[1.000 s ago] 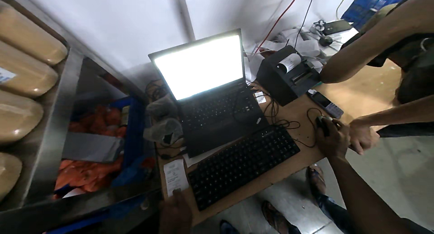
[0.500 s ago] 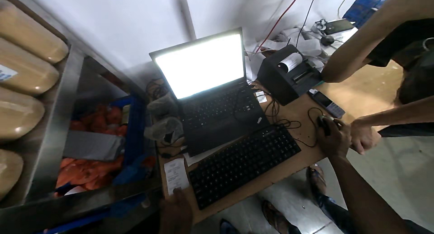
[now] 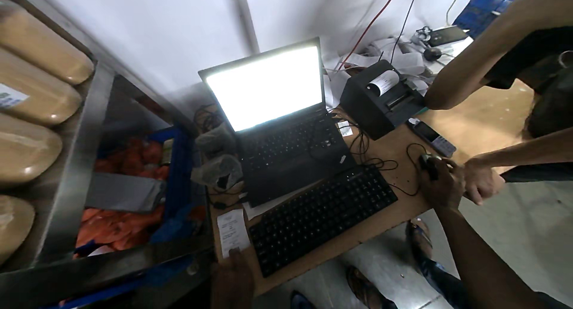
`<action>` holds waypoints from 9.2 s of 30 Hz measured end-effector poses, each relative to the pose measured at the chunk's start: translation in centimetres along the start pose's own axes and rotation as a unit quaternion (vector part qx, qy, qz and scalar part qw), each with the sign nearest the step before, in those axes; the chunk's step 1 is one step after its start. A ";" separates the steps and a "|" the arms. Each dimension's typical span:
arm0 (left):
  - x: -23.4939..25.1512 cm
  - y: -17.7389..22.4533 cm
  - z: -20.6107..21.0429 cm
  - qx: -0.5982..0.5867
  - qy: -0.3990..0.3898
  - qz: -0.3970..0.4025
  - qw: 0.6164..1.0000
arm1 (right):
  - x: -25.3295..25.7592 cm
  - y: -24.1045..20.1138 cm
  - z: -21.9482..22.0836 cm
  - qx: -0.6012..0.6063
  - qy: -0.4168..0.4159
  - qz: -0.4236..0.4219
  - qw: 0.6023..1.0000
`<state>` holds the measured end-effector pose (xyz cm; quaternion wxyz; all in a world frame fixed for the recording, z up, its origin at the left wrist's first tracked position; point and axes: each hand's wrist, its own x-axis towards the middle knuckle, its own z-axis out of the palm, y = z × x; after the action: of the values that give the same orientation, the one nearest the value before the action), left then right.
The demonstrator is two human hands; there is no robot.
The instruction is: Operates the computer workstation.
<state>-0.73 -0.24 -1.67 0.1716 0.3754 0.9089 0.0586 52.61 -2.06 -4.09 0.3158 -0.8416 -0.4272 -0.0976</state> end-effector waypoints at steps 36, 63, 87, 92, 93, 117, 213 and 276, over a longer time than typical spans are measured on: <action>-0.1 0.3 0.2 0.004 0.005 -0.014 1.000 | 0.0 0.3 0.3 0.000 0.002 -0.001 1.000; 0.3 -0.2 0.5 0.003 0.003 0.007 1.000 | 0.0 0.0 0.2 -0.007 0.010 -0.002 1.000; -0.3 0.5 -0.5 0.018 -0.002 -0.020 1.000 | 0.0 0.4 0.3 0.006 0.001 -0.006 1.000; -0.3 0.6 -0.4 0.020 -0.003 -0.022 1.000 | 0.1 0.3 0.3 0.005 0.006 0.001 1.000; -0.2 0.6 -0.4 0.022 -0.005 -0.025 0.999 | 0.1 0.3 0.3 0.005 0.008 0.001 1.000; -0.4 0.5 -0.4 0.011 -0.009 -0.011 1.000 | 0.1 0.7 0.4 -0.012 0.014 -0.008 1.000; -0.3 0.5 -0.2 0.018 -0.010 -0.023 1.000 | 0.0 0.3 0.0 -0.010 0.009 0.027 1.000; -0.6 1.0 -0.9 0.007 -0.022 -0.035 0.999 | -0.1 0.4 0.0 0.020 0.000 -0.016 1.000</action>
<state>-0.06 0.07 -0.40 0.1913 0.3461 0.9177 0.0377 52.87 -2.30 -4.27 0.3304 -0.8284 -0.4424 -0.0938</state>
